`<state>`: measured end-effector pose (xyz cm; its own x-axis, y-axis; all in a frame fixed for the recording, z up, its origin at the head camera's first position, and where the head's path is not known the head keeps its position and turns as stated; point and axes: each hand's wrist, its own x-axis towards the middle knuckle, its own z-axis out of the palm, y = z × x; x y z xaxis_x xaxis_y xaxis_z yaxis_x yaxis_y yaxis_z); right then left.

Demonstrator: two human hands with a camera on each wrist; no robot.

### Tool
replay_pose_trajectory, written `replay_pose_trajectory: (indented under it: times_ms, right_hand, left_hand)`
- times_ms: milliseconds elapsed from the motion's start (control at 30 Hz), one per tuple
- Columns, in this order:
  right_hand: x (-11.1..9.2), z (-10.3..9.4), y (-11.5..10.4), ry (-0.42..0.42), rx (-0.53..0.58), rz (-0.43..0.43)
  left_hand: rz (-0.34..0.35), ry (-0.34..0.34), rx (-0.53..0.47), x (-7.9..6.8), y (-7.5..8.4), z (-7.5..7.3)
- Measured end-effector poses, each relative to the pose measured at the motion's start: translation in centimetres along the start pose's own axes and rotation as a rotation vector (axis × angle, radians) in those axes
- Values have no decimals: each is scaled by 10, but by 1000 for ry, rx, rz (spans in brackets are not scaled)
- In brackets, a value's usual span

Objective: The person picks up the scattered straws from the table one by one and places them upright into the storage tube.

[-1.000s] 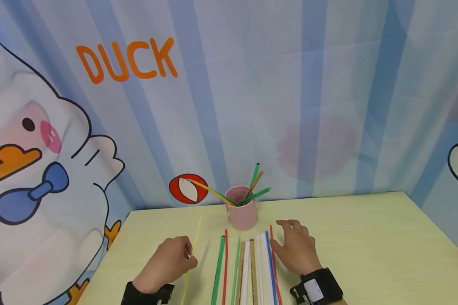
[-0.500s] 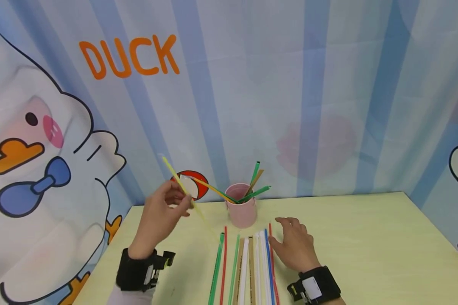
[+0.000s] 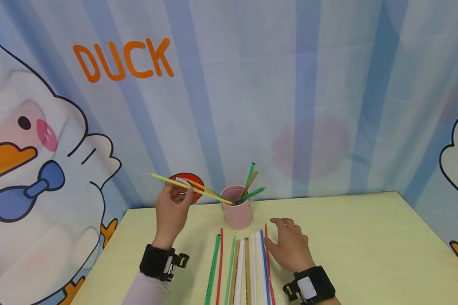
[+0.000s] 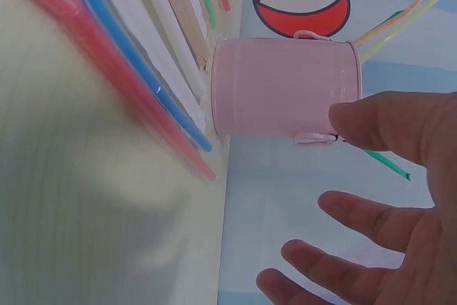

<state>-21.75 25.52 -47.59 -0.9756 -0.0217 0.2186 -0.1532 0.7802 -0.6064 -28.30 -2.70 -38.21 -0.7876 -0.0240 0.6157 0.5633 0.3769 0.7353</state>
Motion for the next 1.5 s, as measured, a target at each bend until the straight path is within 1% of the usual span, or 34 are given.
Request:
replay_pose_trajectory:
  times_ms: [200,367,533,667,767,933,1033,1233,1400,1500]
  right_hand:
    - [0,2,-2,-21,-2,10]
    - [-3,5,-5,-35,-2,16]
    - [-5,10,-6,-39,1,11]
    - [-4,13,-7,-40,-3,5]
    - [-4,13,-8,-39,-5,-1]
    - [-4,12,-8,-30,-8,-26]
    - [-3,10,-8,-30,-16,-35]
    - [-2,6,-7,-25,-27,-35]
    - [-2,2,-5,-44,-35,-22]
    - [-2,-2,-4,-55,-35,-15]
  left_hand:
    - [-49,-64,73,-2,-20,16]
    - [-93,-122,145,-3,-33,28]
    - [-113,-153,215,-6,-45,34]
    - [-170,-169,255,-9,-51,36]
    - [-196,-199,275,-11,-53,37]
    - [-208,-263,273,-17,-55,32]
    - [-206,-281,282,-23,-55,26]
    - [-170,-274,353,-34,-49,13]
    - [-136,-250,439,-45,-44,3]
    - [-108,-246,496,-51,-41,-1]
